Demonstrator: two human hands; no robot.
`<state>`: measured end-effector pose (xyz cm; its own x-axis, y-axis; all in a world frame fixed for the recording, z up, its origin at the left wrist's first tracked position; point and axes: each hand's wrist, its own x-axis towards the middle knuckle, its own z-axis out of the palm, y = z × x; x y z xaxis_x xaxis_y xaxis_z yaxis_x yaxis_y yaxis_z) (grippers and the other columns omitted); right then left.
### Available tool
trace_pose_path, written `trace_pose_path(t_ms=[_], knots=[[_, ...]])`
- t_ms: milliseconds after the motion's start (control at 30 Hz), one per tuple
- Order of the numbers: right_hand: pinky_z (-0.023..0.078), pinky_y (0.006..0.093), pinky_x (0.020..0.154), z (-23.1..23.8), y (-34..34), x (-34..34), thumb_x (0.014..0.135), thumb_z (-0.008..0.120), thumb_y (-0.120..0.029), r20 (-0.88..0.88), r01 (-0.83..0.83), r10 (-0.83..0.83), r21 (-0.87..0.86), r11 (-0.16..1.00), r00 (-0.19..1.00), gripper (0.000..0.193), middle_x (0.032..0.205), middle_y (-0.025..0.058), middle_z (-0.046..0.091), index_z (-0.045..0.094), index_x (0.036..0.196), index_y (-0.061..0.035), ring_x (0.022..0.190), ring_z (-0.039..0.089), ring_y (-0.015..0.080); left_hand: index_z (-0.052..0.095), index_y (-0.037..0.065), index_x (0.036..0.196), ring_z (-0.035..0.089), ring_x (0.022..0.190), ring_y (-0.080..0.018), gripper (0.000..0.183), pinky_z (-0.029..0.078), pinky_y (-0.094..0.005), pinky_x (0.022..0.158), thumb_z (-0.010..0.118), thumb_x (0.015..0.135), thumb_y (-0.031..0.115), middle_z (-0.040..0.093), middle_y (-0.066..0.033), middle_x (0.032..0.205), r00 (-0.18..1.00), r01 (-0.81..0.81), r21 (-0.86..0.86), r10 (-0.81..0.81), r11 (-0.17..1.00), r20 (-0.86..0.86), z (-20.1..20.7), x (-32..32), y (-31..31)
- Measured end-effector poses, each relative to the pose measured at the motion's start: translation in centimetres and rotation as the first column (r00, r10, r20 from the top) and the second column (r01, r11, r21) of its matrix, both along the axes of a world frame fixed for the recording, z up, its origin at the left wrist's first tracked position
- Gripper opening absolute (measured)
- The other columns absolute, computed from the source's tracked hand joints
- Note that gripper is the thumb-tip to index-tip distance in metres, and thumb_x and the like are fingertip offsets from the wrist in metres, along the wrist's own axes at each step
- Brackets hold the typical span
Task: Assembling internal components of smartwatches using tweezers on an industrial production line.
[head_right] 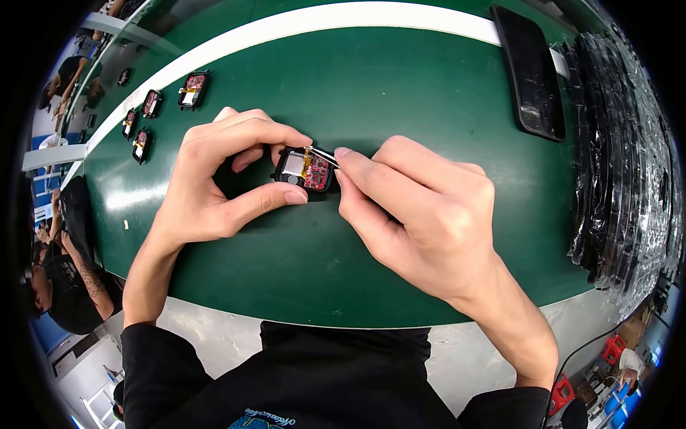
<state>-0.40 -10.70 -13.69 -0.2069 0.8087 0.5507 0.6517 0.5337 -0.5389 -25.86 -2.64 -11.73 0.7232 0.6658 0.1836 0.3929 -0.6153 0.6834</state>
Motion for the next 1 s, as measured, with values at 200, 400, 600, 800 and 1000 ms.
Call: trace_pose_path(t_ms=[200, 400, 600, 800, 1000], knots=[[0.039, 0.0292, 0.047, 0.8, 0.1, 0.6, 0.087, 0.086, 0.005, -0.214, -0.105, 0.052, -0.248, 0.963, 0.975, 0.015, 0.068, 0.0047, 0.066, 0.087, 0.102, 0.0023, 0.052, 0.057, 0.0115, 0.084, 0.005, 0.122, 0.044, 0.067, -0.0141, 0.057, 0.035, -0.0324, 0.073, 0.102, 0.072, 0.024, 0.075, -0.0027, 0.092, 0.995, 0.093, -0.08, -0.09, 0.992, 0.036, -0.3, -1.2, 1.5], [0.033, 0.0277, 0.052, 1.1, -0.1, 0.8, 0.09, 0.086, 0.004, -0.249, -0.122, 0.034, -0.345, 0.931, 0.968, 0.015, 0.068, 0.0032, 0.066, 0.089, 0.105, 0.0016, 0.057, 0.053, 0.0078, 0.085, 0.005, 0.122, 0.046, 0.07, -0.0136, 0.057, 0.035, -0.0324, 0.073, 0.103, 0.072, 0.026, 0.08, -0.0036, 0.099, 0.984, 0.171, -0.144, -0.162, 0.975, 0.073, -0.4, -1.6, 2.0], [0.033, 0.0282, 0.052, 1.0, -0.1, 1.0, 0.089, 0.086, 0.003, -0.25, -0.132, 0.042, -0.354, 0.926, 0.967, 0.015, 0.067, 0.0032, 0.066, 0.089, 0.104, 0.0007, 0.057, 0.053, 0.008, 0.086, 0.007, 0.122, 0.052, 0.077, -0.0133, 0.055, 0.036, -0.0313, 0.072, 0.102, 0.073, 0.026, 0.081, -0.0024, 0.101, 0.986, 0.167, -0.136, -0.167, 0.977, 0.01, -0.1, -1.6, 1.9], [0.033, 0.0284, 0.052, 0.9, -0.1, 0.8, 0.088, 0.085, 0.003, -0.237, -0.135, 0.05, -0.358, 0.924, 0.97, 0.015, 0.067, 0.0034, 0.066, 0.089, 0.102, 0.0009, 0.055, 0.052, 0.0087, 0.086, 0.008, 0.122, 0.055, 0.081, -0.0135, 0.053, 0.036, -0.0308, 0.072, 0.101, 0.074, 0.026, 0.081, -0.0014, 0.102, 0.983, 0.182, -0.076, -0.183, 0.98, 0.0, -0.1, -1.3, 1.7], [0.037, 0.0292, 0.047, 0.7, 0.0, 0.6, 0.087, 0.084, 0.005, -0.225, -0.139, 0.073, -0.294, 0.946, 0.972, 0.01, 0.068, 0.0057, 0.067, 0.085, 0.097, 0.0027, 0.051, 0.056, 0.0111, 0.085, 0.008, 0.117, 0.061, 0.079, -0.0157, 0.046, 0.037, -0.0324, 0.076, 0.099, 0.077, 0.026, 0.081, -0.0023, 0.099, 0.981, 0.193, -0.074, -0.193, 0.978, 0.009, 0.1, -1.1, 1.6]])
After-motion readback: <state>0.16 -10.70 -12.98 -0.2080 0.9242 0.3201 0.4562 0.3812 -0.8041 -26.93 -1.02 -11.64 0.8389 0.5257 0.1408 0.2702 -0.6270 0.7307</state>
